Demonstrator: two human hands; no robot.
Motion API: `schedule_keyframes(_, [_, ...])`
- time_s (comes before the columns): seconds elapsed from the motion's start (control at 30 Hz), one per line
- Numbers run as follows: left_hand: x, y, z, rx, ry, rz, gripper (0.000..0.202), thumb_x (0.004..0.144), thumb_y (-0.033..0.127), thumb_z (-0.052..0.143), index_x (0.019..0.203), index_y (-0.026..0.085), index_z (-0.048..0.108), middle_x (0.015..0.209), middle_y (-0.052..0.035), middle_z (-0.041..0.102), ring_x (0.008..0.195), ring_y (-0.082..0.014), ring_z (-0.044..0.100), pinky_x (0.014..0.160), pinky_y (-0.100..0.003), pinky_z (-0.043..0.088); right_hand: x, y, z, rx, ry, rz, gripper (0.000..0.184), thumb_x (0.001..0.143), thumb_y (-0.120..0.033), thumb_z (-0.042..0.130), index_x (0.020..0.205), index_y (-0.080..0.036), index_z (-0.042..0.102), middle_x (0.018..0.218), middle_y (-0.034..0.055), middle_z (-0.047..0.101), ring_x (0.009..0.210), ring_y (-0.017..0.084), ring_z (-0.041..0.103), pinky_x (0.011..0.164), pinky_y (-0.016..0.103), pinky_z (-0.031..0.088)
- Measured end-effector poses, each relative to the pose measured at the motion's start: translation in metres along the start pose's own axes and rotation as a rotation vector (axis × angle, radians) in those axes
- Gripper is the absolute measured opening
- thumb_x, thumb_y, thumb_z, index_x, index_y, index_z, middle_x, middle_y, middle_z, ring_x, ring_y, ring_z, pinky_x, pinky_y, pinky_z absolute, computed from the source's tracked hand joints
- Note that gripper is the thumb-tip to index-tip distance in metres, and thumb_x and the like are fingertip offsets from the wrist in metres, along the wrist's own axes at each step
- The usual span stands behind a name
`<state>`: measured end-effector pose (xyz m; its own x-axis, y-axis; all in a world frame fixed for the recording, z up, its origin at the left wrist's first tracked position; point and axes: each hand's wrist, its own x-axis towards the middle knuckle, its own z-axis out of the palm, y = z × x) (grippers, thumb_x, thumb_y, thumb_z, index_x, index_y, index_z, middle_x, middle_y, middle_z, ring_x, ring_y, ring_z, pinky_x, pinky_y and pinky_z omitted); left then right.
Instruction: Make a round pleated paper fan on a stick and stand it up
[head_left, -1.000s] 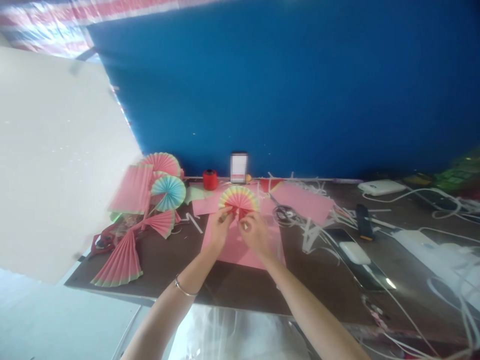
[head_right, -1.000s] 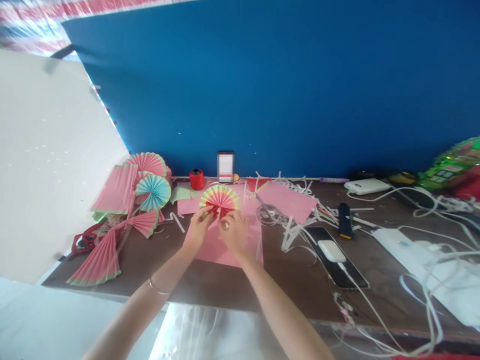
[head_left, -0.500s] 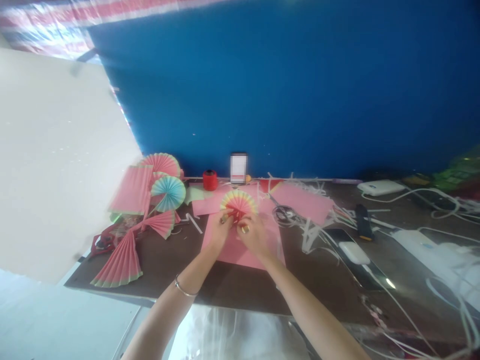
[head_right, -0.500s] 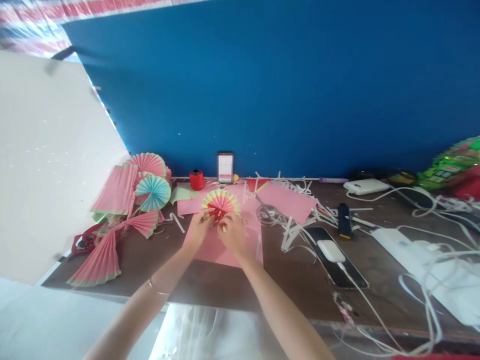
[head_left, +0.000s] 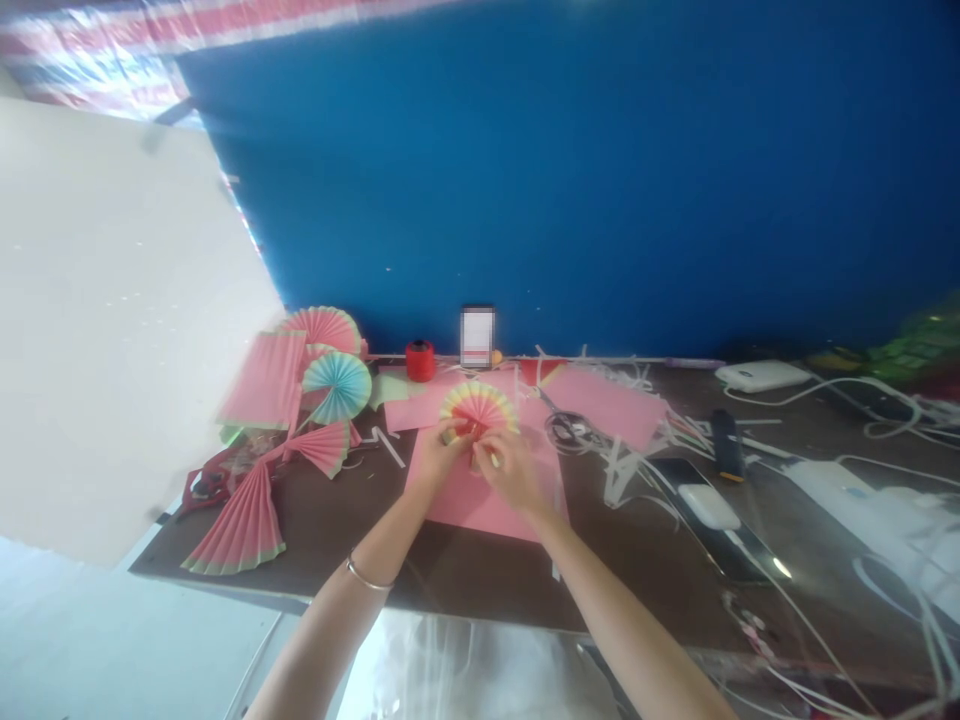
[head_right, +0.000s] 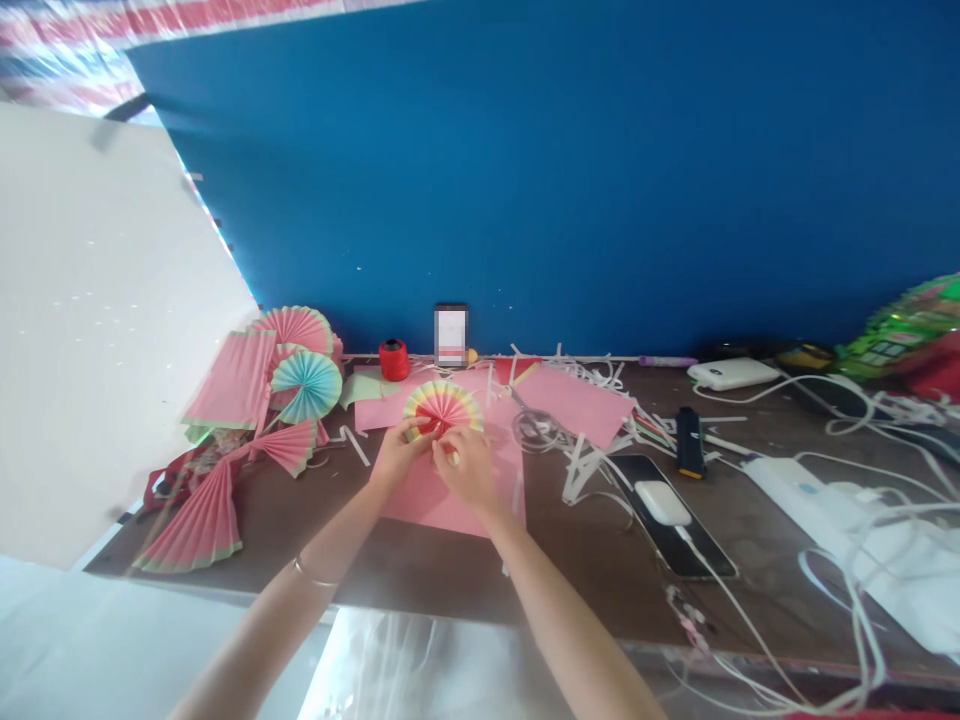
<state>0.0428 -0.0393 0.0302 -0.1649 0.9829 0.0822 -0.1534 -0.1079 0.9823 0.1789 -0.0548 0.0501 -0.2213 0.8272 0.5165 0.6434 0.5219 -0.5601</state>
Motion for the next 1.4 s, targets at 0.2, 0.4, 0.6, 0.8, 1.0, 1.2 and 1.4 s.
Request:
schedule_keyframes(0.2, [0.001, 0.006, -0.003, 0.035, -0.077, 0.015, 0.031, 0.061, 0.029, 0.075, 0.087, 0.015, 0.068, 0.083, -0.0051, 0.067, 0.076, -0.0174, 0.063, 0.076, -0.033, 0.050, 0.005, 0.005, -0.007, 0.025, 0.101, -0.011, 0.014, 0.082, -0.024, 0.046, 0.077, -0.022, 0.059, 0.083, 0.0055, 0.062, 0.083, 0.021, 0.057, 0.078, 0.038, 0.045])
schedule_keyframes(0.4, [-0.003, 0.015, 0.000, 0.132, -0.123, 0.098, 0.020, 0.061, 0.023, 0.074, 0.081, 0.018, 0.070, 0.089, -0.0071, 0.068, 0.084, -0.0197, 0.063, 0.081, -0.033, 0.048, 0.004, 0.011, -0.005, -0.019, 0.036, 0.012, 0.009, 0.080, -0.021, 0.050, 0.080, -0.022, 0.059, 0.087, 0.0055, 0.060, 0.086, 0.021, 0.056, 0.076, 0.035, 0.045])
schedule_keyframes(0.6, [-0.002, 0.014, -0.002, 0.139, -0.155, 0.120, 0.023, 0.062, 0.026, 0.074, 0.082, 0.016, 0.068, 0.088, -0.0076, 0.068, 0.080, -0.0195, 0.064, 0.075, -0.033, 0.051, 0.005, 0.014, -0.003, -0.088, 0.044, 0.080, 0.005, 0.076, -0.021, 0.052, 0.075, -0.021, 0.058, 0.086, 0.0048, 0.060, 0.084, 0.021, 0.055, 0.072, 0.033, 0.045])
schedule_keyframes(0.8, [-0.006, 0.016, 0.003, 0.025, -0.219, 0.015, 0.028, 0.062, 0.030, 0.074, 0.084, 0.014, 0.066, 0.091, -0.0089, 0.066, 0.078, -0.0200, 0.066, 0.073, -0.036, 0.055, 0.006, 0.007, -0.009, -0.125, 0.081, 0.044, 0.010, 0.075, -0.018, 0.051, 0.072, -0.022, 0.059, 0.085, 0.0052, 0.061, 0.082, 0.021, 0.056, 0.072, 0.033, 0.044])
schedule_keyframes(1.0, [-0.006, 0.014, 0.002, -0.092, -0.230, -0.020, 0.029, 0.066, 0.036, 0.071, 0.083, 0.014, 0.065, 0.091, -0.0079, 0.066, 0.076, -0.0198, 0.067, 0.073, -0.037, 0.055, 0.005, 0.013, -0.005, -0.120, 0.085, 0.002, 0.013, 0.076, -0.016, 0.049, 0.077, -0.022, 0.060, 0.089, 0.0052, 0.061, 0.086, 0.021, 0.056, 0.074, 0.034, 0.045])
schedule_keyframes(1.2, [0.000, 0.006, -0.006, -0.157, -0.238, -0.059, 0.033, 0.067, 0.037, 0.071, 0.085, 0.011, 0.067, 0.090, -0.0119, 0.069, 0.081, -0.0231, 0.068, 0.082, -0.044, 0.053, 0.005, 0.012, -0.008, -0.086, 0.069, -0.020, 0.009, 0.078, -0.019, 0.050, 0.079, -0.022, 0.059, 0.090, 0.0044, 0.061, 0.087, 0.021, 0.056, 0.078, 0.035, 0.044])
schedule_keyframes(1.4, [0.002, 0.011, -0.010, -0.188, -0.285, -0.060, 0.034, 0.061, 0.032, 0.076, 0.086, 0.010, 0.069, 0.089, -0.0118, 0.069, 0.081, -0.0247, 0.068, 0.085, -0.047, 0.051, 0.006, 0.012, -0.009, -0.010, 0.061, -0.044, 0.013, 0.080, -0.016, 0.047, 0.080, -0.022, 0.058, 0.090, 0.0044, 0.060, 0.087, 0.020, 0.055, 0.079, 0.035, 0.045])
